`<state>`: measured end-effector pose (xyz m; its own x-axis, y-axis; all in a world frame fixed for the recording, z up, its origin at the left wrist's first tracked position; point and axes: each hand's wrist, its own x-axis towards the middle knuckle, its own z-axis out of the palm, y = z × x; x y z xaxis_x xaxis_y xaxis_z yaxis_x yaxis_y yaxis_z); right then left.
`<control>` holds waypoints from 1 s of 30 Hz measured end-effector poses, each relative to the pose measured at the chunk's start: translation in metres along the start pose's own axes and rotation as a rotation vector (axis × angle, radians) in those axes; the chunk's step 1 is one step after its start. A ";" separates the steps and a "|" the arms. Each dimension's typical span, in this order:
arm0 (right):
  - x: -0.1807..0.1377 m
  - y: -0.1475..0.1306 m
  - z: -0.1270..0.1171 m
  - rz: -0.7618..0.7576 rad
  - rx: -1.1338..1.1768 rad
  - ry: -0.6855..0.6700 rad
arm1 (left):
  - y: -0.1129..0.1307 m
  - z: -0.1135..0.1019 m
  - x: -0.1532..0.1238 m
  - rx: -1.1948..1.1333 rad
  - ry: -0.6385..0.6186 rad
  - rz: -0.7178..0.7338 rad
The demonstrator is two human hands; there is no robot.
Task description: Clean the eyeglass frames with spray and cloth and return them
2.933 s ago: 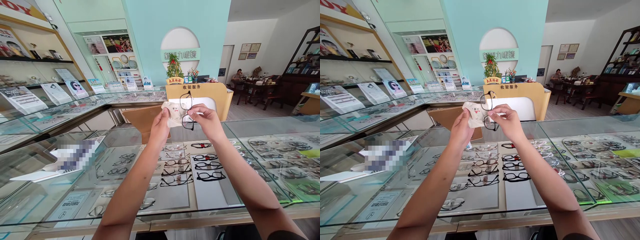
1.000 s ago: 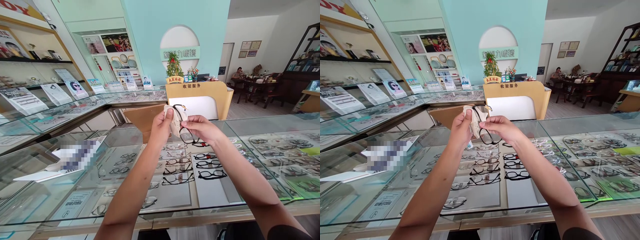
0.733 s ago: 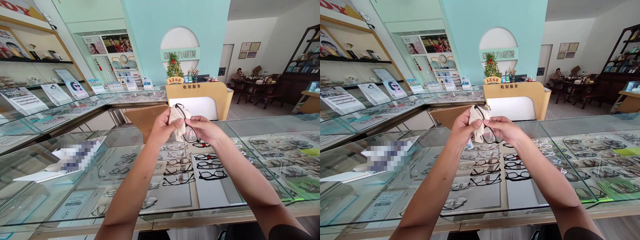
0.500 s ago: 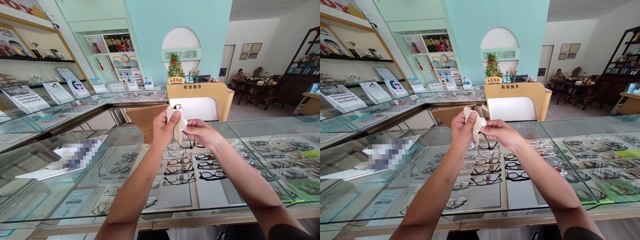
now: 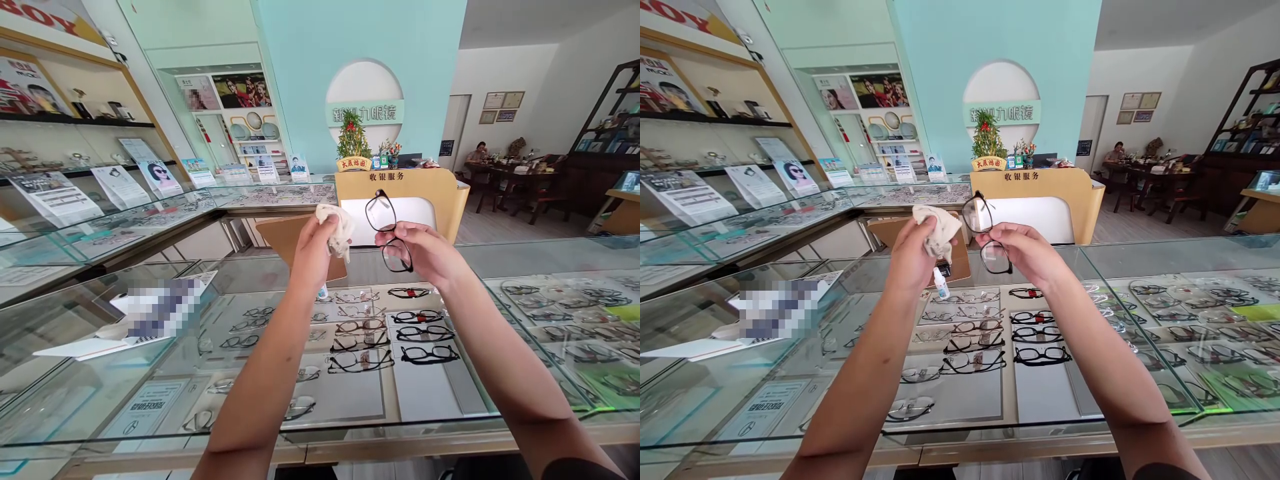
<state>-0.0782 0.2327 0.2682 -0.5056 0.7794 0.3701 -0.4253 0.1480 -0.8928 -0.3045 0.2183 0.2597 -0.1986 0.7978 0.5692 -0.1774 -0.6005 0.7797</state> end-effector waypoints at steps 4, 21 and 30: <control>-0.002 -0.001 -0.001 -0.081 -0.057 0.019 | 0.013 -0.002 -0.007 0.212 -0.093 0.155; -0.026 -0.023 0.012 -0.344 -0.594 0.005 | 0.023 0.003 -0.015 0.688 -0.223 0.739; -0.040 -0.031 0.021 -0.486 -0.801 0.057 | 0.021 0.006 -0.017 0.693 -0.195 0.806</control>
<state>-0.0607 0.1837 0.2863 -0.3619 0.5478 0.7543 0.0738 0.8234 -0.5626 -0.2993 0.1921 0.2678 0.1548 0.2130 0.9647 0.5333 -0.8400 0.0999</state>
